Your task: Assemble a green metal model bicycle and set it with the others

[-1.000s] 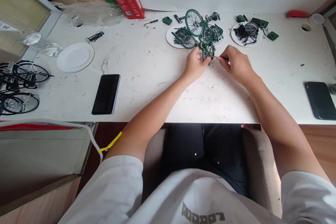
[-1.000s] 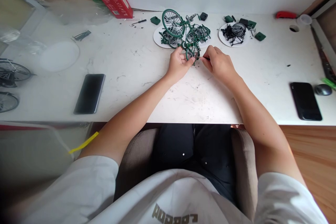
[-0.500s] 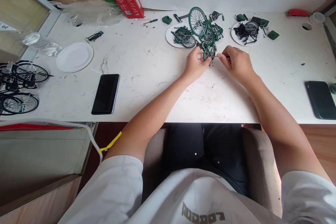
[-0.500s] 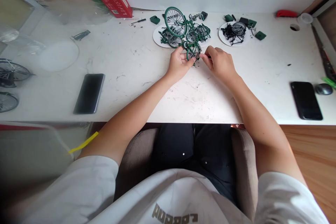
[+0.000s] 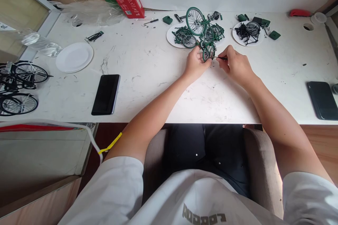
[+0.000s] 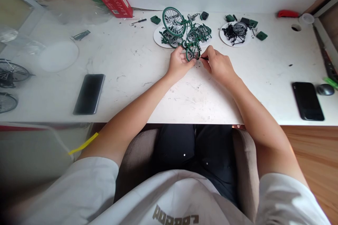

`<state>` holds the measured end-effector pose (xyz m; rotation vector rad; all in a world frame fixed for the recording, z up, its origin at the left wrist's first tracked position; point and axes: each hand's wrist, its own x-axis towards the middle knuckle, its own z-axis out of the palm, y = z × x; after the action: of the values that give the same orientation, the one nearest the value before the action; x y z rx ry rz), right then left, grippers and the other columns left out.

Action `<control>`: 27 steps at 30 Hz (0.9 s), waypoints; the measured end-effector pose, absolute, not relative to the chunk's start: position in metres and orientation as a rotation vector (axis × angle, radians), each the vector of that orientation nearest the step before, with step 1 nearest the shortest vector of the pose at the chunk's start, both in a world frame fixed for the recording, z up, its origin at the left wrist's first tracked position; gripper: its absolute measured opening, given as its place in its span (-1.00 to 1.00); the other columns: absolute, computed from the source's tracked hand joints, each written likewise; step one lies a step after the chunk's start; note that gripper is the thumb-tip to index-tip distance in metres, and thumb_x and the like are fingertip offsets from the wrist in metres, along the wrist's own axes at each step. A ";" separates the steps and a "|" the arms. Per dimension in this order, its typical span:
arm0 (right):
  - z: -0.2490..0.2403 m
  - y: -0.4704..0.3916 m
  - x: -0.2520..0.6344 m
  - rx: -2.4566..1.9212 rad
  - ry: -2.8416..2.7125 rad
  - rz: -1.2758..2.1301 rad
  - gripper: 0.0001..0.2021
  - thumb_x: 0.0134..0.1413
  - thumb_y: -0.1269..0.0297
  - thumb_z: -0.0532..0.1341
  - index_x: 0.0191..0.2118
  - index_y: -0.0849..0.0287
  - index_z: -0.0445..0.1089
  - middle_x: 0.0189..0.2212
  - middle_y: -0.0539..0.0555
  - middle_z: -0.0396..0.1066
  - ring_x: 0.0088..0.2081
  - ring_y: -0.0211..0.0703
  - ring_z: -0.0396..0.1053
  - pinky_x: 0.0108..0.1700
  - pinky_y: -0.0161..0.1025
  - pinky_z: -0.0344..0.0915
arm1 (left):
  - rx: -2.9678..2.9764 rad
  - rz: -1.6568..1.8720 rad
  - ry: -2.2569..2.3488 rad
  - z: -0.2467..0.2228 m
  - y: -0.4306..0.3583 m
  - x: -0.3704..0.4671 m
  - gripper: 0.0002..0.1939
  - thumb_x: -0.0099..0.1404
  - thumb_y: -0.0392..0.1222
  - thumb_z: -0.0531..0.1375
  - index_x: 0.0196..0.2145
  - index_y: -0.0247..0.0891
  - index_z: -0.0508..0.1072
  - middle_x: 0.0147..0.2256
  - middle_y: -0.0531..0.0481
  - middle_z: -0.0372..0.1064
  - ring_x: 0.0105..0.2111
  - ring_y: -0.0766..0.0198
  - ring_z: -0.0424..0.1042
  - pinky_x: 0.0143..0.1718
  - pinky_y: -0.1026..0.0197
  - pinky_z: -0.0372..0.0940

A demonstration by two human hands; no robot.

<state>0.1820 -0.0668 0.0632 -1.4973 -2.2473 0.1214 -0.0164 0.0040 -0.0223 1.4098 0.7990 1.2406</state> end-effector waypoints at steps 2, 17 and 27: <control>0.063 -0.067 0.183 -1.504 -2.246 0.116 -0.70 0.61 -0.04 0.09 0.15 0.02 0.37 -0.18 0.17 0.68 -0.19 0.11 0.58 -0.27 -0.07 0.28 | 1.417 1.242 0.794 -0.021 0.002 -0.016 -0.55 0.38 -0.28 0.48 0.13 -0.16 0.45 0.02 -0.17 0.67 0.27 -0.03 0.66 0.41 -0.24 0.53; 0.041 -0.058 0.175 -1.671 -2.105 0.037 -0.24 0.56 -0.49 -0.23 0.10 0.04 0.43 -0.43 0.15 0.50 -0.29 0.20 0.55 -0.20 -0.01 0.35 | 1.480 1.258 0.806 -0.029 0.002 -0.018 -0.50 0.40 -0.09 0.50 0.19 -0.13 0.46 0.07 -0.22 0.69 0.22 -0.06 0.70 0.34 -0.23 0.60; 0.054 -0.068 0.165 -1.684 -2.173 -0.003 -0.29 0.62 -0.37 -0.19 0.08 0.10 0.47 -0.36 0.19 0.52 -0.34 0.12 0.46 -0.23 -0.01 0.31 | 1.440 1.294 0.820 -0.029 0.004 -0.018 -0.50 0.44 -0.05 0.49 0.19 -0.15 0.43 0.07 -0.22 0.67 0.21 -0.04 0.70 0.35 -0.23 0.59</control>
<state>0.1650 -0.0681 0.0538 -1.6835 -2.1725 -0.0026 -0.0176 0.0042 -0.0288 1.4404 0.8197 1.2939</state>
